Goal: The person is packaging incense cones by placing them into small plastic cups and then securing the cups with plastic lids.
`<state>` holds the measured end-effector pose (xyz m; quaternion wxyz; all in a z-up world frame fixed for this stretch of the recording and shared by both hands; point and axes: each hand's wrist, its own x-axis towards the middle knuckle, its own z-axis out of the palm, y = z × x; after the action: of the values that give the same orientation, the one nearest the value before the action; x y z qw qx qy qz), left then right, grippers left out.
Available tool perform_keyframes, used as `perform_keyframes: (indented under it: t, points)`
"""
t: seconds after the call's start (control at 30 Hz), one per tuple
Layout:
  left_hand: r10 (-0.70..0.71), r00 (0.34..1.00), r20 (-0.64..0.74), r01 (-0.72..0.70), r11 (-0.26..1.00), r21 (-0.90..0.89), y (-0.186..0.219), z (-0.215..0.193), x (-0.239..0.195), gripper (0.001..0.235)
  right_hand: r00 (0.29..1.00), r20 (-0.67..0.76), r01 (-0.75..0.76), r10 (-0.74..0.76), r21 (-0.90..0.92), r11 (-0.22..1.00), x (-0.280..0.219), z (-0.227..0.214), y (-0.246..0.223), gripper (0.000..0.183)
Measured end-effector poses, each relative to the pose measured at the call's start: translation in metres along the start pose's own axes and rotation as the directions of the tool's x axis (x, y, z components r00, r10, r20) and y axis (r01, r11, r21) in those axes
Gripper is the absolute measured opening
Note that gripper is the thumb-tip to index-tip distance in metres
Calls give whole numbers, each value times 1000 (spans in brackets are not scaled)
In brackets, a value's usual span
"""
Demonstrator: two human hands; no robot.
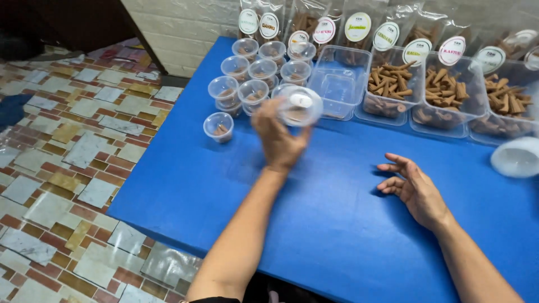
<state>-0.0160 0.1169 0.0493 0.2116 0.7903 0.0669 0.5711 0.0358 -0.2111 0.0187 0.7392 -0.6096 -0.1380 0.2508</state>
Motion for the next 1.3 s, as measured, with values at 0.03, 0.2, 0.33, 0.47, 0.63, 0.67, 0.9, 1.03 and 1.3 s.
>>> perform_keyframes:
  t: [0.03,0.2,0.33,0.47,0.63,0.67,0.9,1.03,1.3]
  points:
    - [2,1000,-3,-2,1000,2,-18,-8,4,77,1000,3,3,-3,0,1000,-1,2,-2,63]
    - [-265,912,-311,354,893,278,-70,-57,25,86,1000,9,-12,12,-7,1000,-2,4,-4,56]
    - [-368,877,-308,451,852,265,-86,-74,17,80,1000,5,-25,25,-27,999,-2,6,-5,57]
    - [-468,852,-236,518,817,252,-92,-73,11,82,998,-21,-53,51,-70,996,-5,9,-9,56]
    - [-522,825,-218,564,787,250,-97,-70,7,85,999,-2,-41,41,-81,996,-5,8,-8,52]
    - [-527,824,-209,566,786,249,-98,-69,7,86,999,-1,-45,45,-87,995,-4,8,-8,52]
    - [-537,821,-193,569,799,195,-97,-68,5,88,998,7,-66,67,-114,991,-7,13,-15,51]
    - [-517,833,-198,552,804,221,-104,-63,-1,94,998,12,-65,67,-115,991,-8,12,-14,50]
    - [92,968,-232,-34,970,240,-58,-51,6,77,997,8,-76,78,-128,989,-7,13,-15,49]
